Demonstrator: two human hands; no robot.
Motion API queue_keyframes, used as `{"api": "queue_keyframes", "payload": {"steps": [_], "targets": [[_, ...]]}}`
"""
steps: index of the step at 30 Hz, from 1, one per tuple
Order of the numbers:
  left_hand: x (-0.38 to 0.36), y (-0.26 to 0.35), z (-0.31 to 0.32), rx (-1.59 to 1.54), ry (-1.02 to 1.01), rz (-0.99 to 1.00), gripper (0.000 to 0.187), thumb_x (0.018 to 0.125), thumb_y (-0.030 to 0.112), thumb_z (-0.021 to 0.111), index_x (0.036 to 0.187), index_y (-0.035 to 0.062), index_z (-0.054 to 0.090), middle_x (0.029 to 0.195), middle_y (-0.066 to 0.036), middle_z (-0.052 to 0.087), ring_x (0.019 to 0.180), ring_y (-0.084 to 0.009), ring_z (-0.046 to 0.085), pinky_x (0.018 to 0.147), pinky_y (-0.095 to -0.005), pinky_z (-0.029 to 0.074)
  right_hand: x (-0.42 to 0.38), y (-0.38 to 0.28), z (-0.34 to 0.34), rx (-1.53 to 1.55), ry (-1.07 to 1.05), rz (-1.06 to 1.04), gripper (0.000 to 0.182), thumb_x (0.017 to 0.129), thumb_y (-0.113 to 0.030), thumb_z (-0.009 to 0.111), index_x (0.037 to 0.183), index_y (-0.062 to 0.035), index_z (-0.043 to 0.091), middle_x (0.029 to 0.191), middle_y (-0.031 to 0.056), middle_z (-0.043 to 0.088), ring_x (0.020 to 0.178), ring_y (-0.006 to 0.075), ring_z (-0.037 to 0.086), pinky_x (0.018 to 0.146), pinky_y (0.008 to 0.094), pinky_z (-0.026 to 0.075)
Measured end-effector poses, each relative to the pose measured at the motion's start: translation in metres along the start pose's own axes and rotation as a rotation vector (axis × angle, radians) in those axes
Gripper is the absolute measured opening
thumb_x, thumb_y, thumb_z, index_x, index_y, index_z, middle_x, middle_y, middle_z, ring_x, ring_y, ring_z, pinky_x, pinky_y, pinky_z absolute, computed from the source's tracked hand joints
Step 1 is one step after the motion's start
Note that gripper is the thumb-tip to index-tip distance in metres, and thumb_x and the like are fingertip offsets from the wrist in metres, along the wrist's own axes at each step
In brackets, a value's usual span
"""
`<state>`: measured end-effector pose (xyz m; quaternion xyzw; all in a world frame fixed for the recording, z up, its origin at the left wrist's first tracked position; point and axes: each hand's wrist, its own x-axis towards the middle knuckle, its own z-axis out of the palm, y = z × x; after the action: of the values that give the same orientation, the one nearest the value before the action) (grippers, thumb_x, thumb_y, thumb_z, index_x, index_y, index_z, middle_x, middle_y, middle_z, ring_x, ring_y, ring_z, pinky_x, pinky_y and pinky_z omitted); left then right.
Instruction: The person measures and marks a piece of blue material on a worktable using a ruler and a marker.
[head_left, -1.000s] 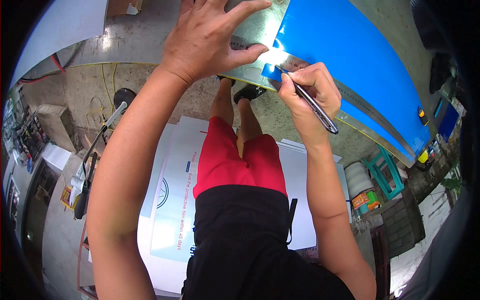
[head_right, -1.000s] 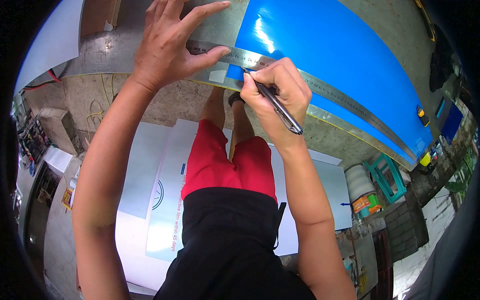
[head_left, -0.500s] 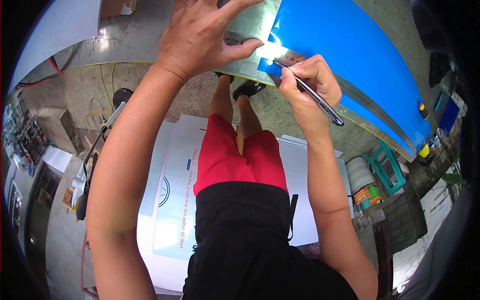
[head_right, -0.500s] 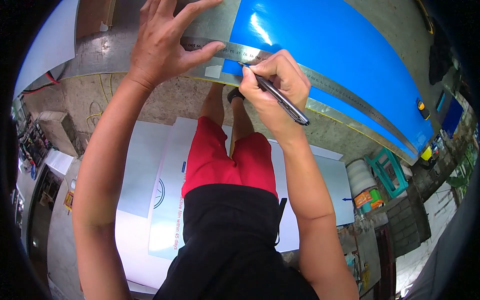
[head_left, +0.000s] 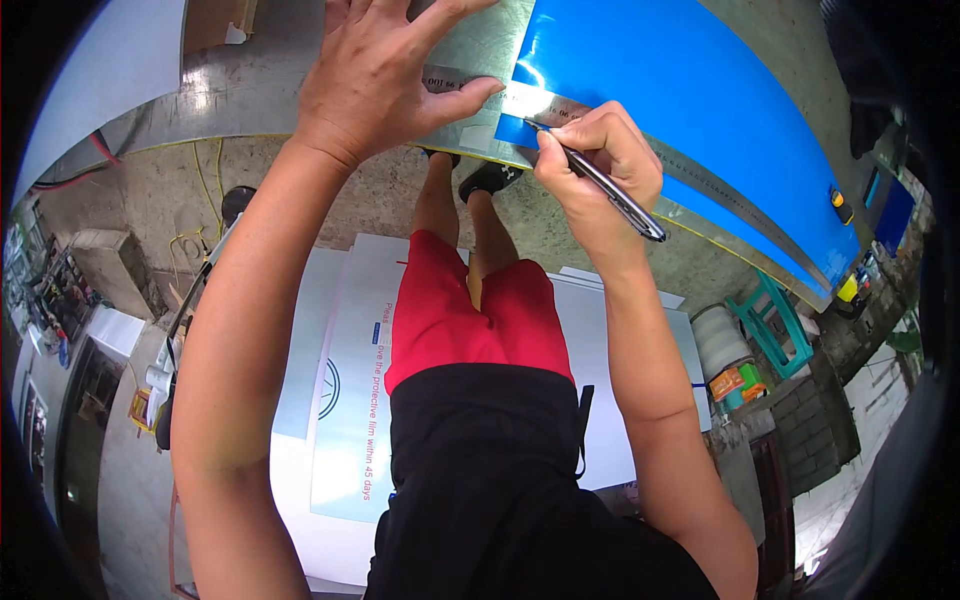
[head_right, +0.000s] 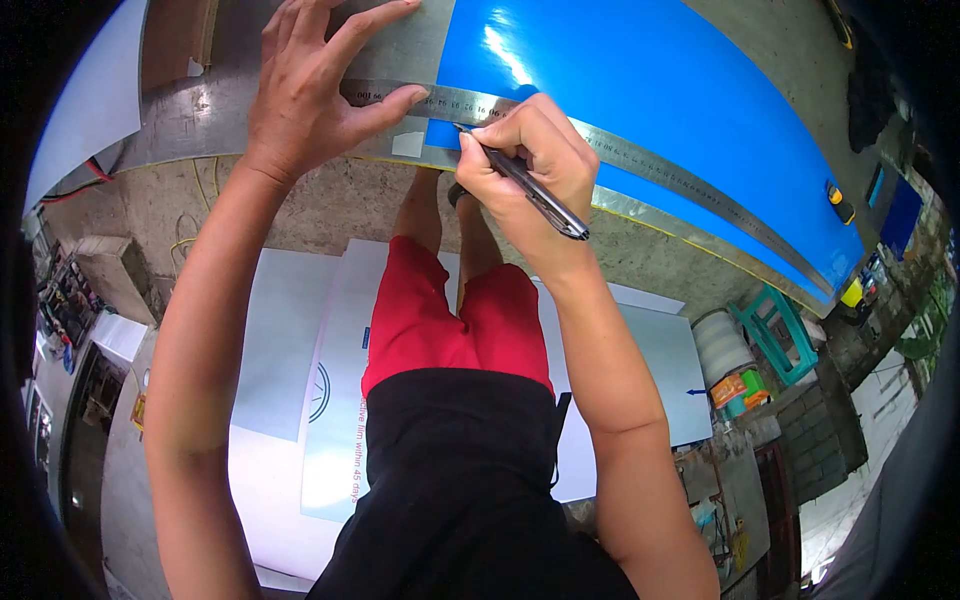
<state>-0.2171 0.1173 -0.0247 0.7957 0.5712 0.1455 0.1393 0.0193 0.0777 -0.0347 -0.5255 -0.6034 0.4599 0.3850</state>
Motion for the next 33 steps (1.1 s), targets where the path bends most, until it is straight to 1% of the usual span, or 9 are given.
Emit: {"api": "queue_keyframes", "payload": {"steps": [17, 20, 22, 24, 25, 26, 27, 30, 33], "targets": [[0.002, 0.002, -0.001, -0.017, -0.019, -0.018, 0.072, 0.075, 0.047, 0.085, 0.138, 0.0201, 0.063, 0.146, -0.011, 0.049, 0.147, -0.0333, 0.039, 0.126, -0.0540, 0.025, 0.002, -0.004, -0.002, -0.049, -0.013, 0.012, 0.017, 0.077, 0.003, 0.083, 0.079, -0.0011, 0.067, 0.079, 0.0062, 0.064, 0.068, 0.0120, 0.061, 0.060, 0.0261, 0.048], [0.002, 0.003, -0.002, -0.018, -0.012, -0.011, 0.071, 0.075, 0.046, 0.085, 0.137, 0.0198, 0.063, 0.145, -0.012, 0.050, 0.147, -0.0334, 0.040, 0.126, -0.0539, 0.026, -0.001, -0.001, -0.005, -0.070, -0.042, -0.009, 0.017, 0.079, 0.005, 0.081, 0.081, -0.0017, 0.066, 0.084, 0.0060, 0.065, 0.069, 0.0111, 0.061, 0.061, 0.0257, 0.049], [0.003, 0.002, -0.003, -0.007, -0.002, -0.004, 0.070, 0.074, 0.045, 0.086, 0.136, 0.0197, 0.064, 0.144, -0.012, 0.051, 0.146, -0.0335, 0.040, 0.125, -0.0537, 0.026, -0.003, 0.000, -0.005, 0.226, 0.014, 0.115, 0.015, 0.086, 0.008, 0.076, 0.087, -0.0011, 0.065, 0.089, 0.0070, 0.065, 0.073, 0.0117, 0.065, 0.064, 0.0257, 0.054], [0.001, 0.000, -0.002, -0.013, -0.049, -0.015, 0.079, 0.077, 0.054, 0.082, 0.144, 0.0188, 0.059, 0.151, -0.012, 0.049, 0.150, -0.0361, 0.036, 0.126, -0.0565, 0.022, -0.002, -0.010, -0.015, 0.325, 0.076, 0.131, 0.014, 0.089, 0.009, 0.073, 0.091, -0.0006, 0.063, 0.091, 0.0076, 0.064, 0.076, 0.0130, 0.067, 0.068, 0.0269, 0.058], [0.000, -0.001, 0.001, -0.009, -0.043, -0.010, 0.079, 0.077, 0.054, 0.082, 0.144, 0.0188, 0.059, 0.151, -0.012, 0.049, 0.150, -0.0361, 0.036, 0.126, -0.0565, 0.022, -0.002, -0.015, -0.022, 0.423, 0.134, 0.155, 0.014, 0.092, 0.010, 0.071, 0.094, 0.0000, 0.062, 0.092, 0.0082, 0.064, 0.079, 0.0144, 0.069, 0.071, 0.0281, 0.061], [0.000, -0.001, 0.005, 0.012, 0.024, 0.017, 0.077, 0.078, 0.050, 0.083, 0.146, 0.0243, 0.058, 0.152, -0.007, 0.049, 0.149, -0.0320, 0.039, 0.127, -0.0545, 0.024, -0.003, -0.020, -0.031, 0.426, 0.149, 0.146, 0.012, 0.095, 0.009, 0.068, 0.098, 0.0008, 0.060, 0.094, 0.0099, 0.064, 0.084, 0.0170, 0.071, 0.075, 0.0316, 0.064], [-0.002, 0.000, 0.009, 0.031, 0.091, 0.046, 0.076, 0.078, 0.046, 0.084, 0.147, 0.0298, 0.057, 0.154, -0.002, 0.049, 0.149, -0.0279, 0.041, 0.128, -0.0526, 0.027, -0.006, -0.025, -0.039, 0.423, 0.157, 0.137, 0.012, 0.095, 0.009, 0.068, 0.098, 0.0008, 0.060, 0.094, 0.0099, 0.064, 0.084, 0.0170, 0.071, 0.075, 0.0316, 0.064], [-0.002, -0.002, 0.009, 0.012, 0.070, 0.019, 0.073, 0.079, 0.045, 0.084, 0.146, 0.0288, 0.058, 0.152, -0.003, 0.050, 0.149, -0.0274, 0.041, 0.128, -0.0532, 0.026, -0.016, -0.043, -0.063, 0.408, 0.222, 0.147, 0.010, 0.097, 0.006, 0.066, 0.100, -0.0002, 0.059, 0.101, 0.0106, 0.062, 0.086, 0.0173, 0.071, 0.077, 0.0323, 0.062], [-0.002, 0.001, 0.006, 0.014, 0.055, -0.001, 0.071, 0.080, 0.045, 0.083, 0.144, 0.0279, 0.059, 0.152, -0.004, 0.050, 0.149, -0.0280, 0.041, 0.128, -0.0538, 0.026, -0.040, -0.063, -0.091, 0.298, 0.236, 0.158, 0.009, 0.098, 0.003, 0.066, 0.099, -0.0007, 0.058, 0.101, 0.0100, 0.062, 0.087, 0.0168, 0.069, 0.078, 0.0315, 0.060]]}}
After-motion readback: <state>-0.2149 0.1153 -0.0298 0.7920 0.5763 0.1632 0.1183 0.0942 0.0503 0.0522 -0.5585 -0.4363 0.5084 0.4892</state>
